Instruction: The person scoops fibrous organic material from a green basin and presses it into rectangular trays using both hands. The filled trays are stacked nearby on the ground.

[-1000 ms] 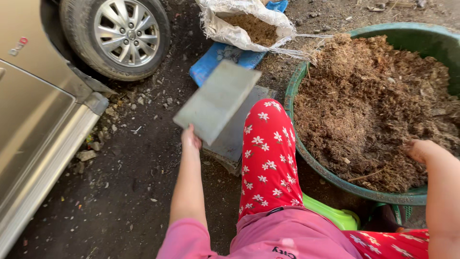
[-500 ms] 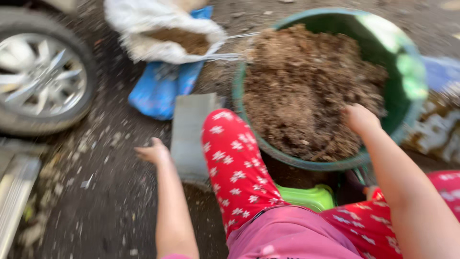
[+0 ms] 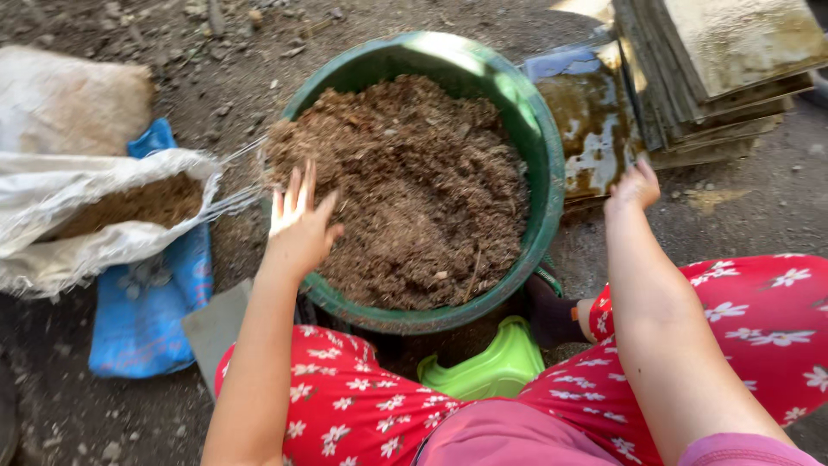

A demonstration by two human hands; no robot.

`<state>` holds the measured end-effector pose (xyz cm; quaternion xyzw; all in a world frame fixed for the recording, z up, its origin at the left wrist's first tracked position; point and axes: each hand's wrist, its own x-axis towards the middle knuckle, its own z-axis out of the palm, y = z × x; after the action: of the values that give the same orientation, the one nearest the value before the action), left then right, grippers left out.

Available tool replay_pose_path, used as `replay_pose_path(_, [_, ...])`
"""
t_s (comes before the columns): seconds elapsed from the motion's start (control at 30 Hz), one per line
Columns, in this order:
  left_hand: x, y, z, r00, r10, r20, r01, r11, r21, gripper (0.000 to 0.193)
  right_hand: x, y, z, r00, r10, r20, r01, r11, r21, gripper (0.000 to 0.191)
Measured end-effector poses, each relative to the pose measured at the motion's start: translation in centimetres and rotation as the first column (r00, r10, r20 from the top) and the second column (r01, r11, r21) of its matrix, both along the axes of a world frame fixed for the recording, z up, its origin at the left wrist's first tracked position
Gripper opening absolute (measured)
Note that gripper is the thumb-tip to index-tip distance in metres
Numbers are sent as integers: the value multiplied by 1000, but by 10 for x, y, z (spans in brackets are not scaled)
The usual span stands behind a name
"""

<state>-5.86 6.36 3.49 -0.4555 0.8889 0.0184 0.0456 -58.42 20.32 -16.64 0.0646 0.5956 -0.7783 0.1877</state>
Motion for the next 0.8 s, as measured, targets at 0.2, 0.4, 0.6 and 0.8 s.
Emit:
replay_pose_path(0.2, [4,-34,-54,886,294,358,-429,814,392,74,-16,45,-40,831,-87,550,-52,971,234,48])
replay_pose_path(0.4, [-1,-44,-62,898,220,380,-393,788,473,70,-19,29,-55,752,-81,654,191,977,-99,58])
replay_pose_path(0.6, [-14,-41,-45,881,218,421,-418,777,471,67,-24,26,-48,759,-101,643,189,980,-70,60])
replay_pose_path(0.8, [-20,-39,-44,887,201,416,-405,771,491,67,-24,16,-34,761,-95,642,162,986,-46,47])
